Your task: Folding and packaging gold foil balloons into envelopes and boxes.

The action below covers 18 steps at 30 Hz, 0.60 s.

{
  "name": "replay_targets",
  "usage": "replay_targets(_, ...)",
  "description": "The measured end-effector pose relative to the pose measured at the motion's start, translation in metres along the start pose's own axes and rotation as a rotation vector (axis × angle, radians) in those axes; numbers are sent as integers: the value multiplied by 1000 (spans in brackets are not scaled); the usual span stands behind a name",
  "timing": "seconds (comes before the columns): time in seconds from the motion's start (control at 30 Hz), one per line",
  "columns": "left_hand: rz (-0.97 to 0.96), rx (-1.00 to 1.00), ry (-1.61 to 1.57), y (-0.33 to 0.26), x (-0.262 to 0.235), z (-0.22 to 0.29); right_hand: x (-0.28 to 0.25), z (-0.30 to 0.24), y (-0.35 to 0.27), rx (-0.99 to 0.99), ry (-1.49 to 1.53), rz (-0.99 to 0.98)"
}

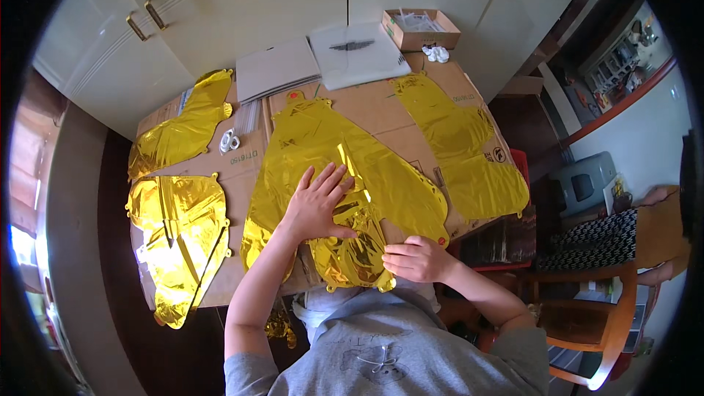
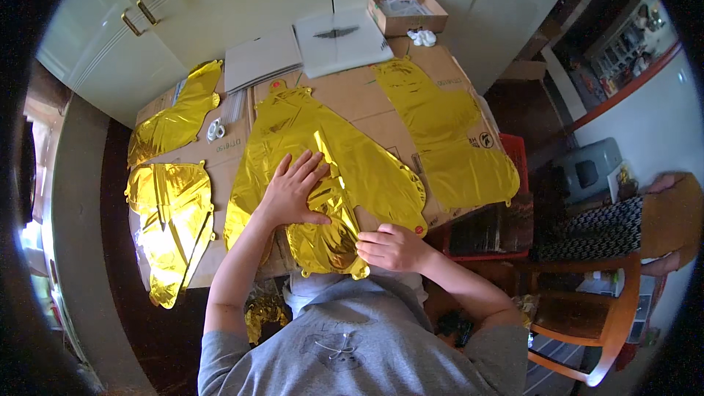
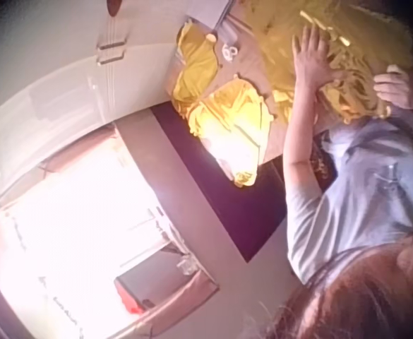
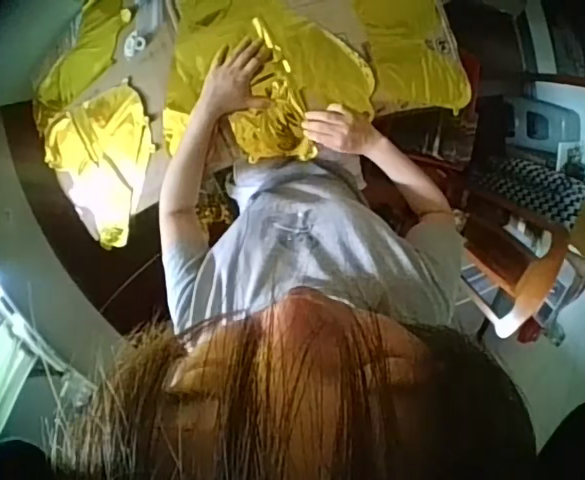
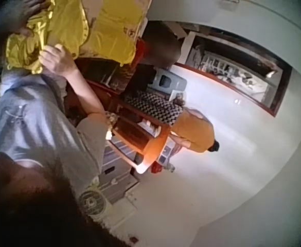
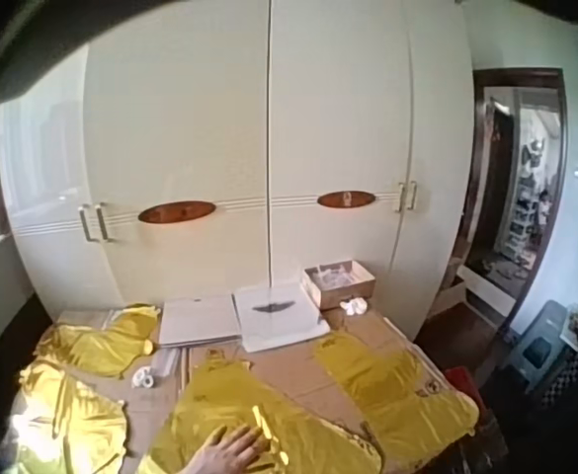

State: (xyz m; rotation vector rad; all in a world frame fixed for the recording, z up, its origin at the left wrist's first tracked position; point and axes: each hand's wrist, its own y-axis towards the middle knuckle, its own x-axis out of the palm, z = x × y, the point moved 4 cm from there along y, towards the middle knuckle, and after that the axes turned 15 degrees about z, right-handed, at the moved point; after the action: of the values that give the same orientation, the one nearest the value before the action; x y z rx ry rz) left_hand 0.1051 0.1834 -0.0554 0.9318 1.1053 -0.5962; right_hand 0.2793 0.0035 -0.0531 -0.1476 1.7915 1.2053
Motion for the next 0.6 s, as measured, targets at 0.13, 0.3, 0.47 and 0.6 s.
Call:
replay_targets(0.13, 5, 8, 8, 0, 2, -1, 0, -3, -1, 8, 9, 88)
replay_targets(0.3, -4, 3, 9, -1, 1, 0, -3, -4, -5, 7, 47, 84)
replay_targets(0.47, -3, 7, 19, -1, 1, 0, -5, -4, -7, 80, 132, 73)
replay_targets(0.6, -5, 9, 12, -2, 2, -1, -12, 6, 6, 261, 249, 72)
